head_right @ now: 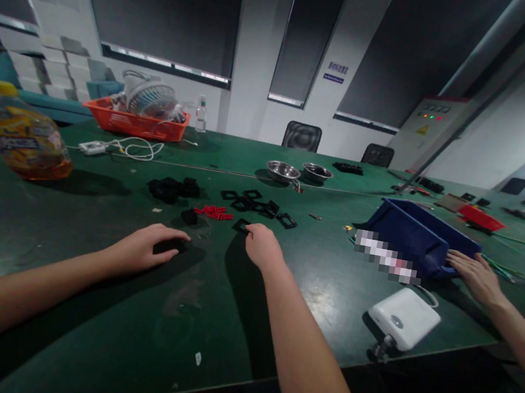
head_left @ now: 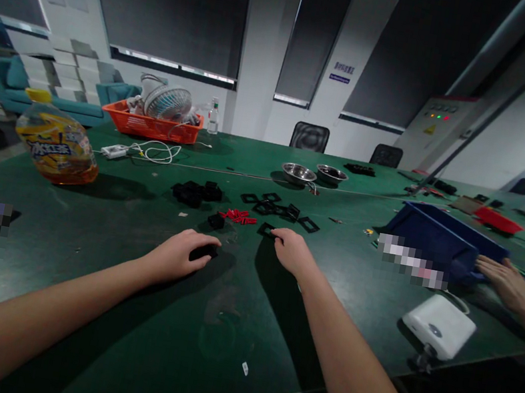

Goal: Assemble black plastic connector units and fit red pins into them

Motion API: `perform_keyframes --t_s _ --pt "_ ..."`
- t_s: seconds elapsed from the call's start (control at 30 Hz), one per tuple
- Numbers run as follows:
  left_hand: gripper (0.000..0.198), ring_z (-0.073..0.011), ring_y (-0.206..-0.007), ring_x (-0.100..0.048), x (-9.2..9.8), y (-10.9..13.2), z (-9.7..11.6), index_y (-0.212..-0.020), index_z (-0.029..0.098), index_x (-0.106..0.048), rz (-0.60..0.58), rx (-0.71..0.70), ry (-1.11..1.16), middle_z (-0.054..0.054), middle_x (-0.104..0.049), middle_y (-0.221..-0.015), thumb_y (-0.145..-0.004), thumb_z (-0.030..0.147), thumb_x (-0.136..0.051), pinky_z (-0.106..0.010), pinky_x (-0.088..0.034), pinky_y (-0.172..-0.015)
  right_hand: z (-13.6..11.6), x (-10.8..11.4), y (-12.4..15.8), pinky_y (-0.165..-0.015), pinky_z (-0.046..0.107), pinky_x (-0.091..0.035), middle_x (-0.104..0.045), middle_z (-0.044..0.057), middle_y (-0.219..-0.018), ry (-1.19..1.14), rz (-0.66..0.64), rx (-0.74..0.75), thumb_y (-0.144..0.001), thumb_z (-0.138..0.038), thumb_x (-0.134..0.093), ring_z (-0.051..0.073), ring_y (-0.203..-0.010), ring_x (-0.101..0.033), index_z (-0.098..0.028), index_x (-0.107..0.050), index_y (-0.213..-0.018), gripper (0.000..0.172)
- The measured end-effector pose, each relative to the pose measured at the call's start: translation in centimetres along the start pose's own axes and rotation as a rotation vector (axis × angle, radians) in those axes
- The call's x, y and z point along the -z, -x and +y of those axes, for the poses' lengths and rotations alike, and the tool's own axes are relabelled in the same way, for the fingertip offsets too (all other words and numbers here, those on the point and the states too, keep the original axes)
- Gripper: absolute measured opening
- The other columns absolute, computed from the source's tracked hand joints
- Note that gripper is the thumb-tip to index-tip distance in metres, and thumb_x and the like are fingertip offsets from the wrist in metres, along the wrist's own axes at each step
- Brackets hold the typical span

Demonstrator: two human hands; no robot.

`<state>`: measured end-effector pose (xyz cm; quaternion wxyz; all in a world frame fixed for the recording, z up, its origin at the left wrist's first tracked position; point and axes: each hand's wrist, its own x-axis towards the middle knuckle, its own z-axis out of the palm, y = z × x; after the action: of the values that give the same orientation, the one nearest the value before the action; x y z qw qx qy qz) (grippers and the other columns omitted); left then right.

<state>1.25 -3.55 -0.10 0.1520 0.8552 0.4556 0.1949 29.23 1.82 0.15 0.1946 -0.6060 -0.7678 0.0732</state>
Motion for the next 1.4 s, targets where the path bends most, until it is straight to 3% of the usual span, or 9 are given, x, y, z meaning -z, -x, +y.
perform_keyframes --t_s 0.2,0.33,0.5,0.9,1.17,1.4 --pt "0.038 -0.025 -0.11 -0.059 0.2 0.1 0.3 -0.122 0.02 -0.061 -0.021 0.0 -0.03 -0.008 -0.067 -0.121 -0.086 0.027 -0.052 -0.042 -0.047 -0.097 -0.8 0.7 0.4 -0.094 0.033 -0.048 -0.072 0.012 -0.111 0.019 -0.03 0.023 -0.088 -0.017 -0.048 0.024 -0.104 -0.067 -0.016 -0.075 -0.103 0.031" --pt "0.038 -0.0246 -0.111 -0.058 0.4 0.1 0.6 -0.122 0.02 -0.06 -0.033 0.007 -0.038 -0.008 -0.066 -0.122 -0.087 0.026 -0.051 -0.042 -0.046 -0.098 -1.1 0.9 0.6 -0.097 0.031 -0.047 -0.071 0.01 -0.115 0.008 -0.024 0.035 -0.09 -0.02 -0.048 0.022 -0.109 -0.065 -0.016 -0.073 -0.108 0.032" --pt "0.039 -0.0247 -0.11 -0.058 0.4 0.1 0.7 -0.124 0.019 -0.06 -0.038 0.016 -0.029 -0.009 -0.066 -0.121 -0.087 0.026 -0.051 -0.042 -0.046 -0.097 -0.7 0.8 0.6 -0.103 0.031 -0.044 -0.068 0.009 -0.123 0.003 -0.035 0.023 -0.089 -0.012 -0.042 0.02 -0.116 -0.062 -0.014 -0.067 -0.12 0.04" --pt "0.037 -0.0251 -0.109 -0.059 0.3 0.2 0.6 -0.121 0.02 -0.062 -0.014 -0.005 -0.018 -0.008 -0.067 -0.119 -0.086 0.026 -0.052 -0.043 -0.047 -0.096 -1.8 1.1 1.0 -0.099 0.035 -0.048 -0.072 0.012 -0.113 0.04 -0.066 0.098 -0.086 -0.011 -0.046 0.023 -0.107 -0.066 -0.013 -0.074 -0.107 0.035" --pt "0.038 -0.0249 -0.11 -0.058 0.1 0.2 0.2 -0.122 0.018 -0.061 -0.021 -0.016 -0.012 -0.009 -0.067 -0.12 -0.087 0.026 -0.051 -0.043 -0.045 -0.098 -1.7 0.6 1.0 -0.113 0.03 -0.036 -0.056 0.01 -0.138 0.036 -0.132 0.156 -0.08 0.004 -0.038 0.018 -0.13 -0.051 -0.01 -0.058 -0.131 0.057" --pt "0.038 -0.0249 -0.11 -0.059 0.2 0.1 0.4 -0.122 0.018 -0.062 -0.024 -0.026 -0.022 -0.009 -0.067 -0.12 -0.087 0.026 -0.05 -0.043 -0.046 -0.098 -1.9 0.6 1.1 -0.11 0.033 -0.039 -0.064 0.014 -0.128 0.054 -0.145 0.173 -0.08 0.002 -0.042 0.021 -0.123 -0.057 -0.007 -0.066 -0.121 0.048"
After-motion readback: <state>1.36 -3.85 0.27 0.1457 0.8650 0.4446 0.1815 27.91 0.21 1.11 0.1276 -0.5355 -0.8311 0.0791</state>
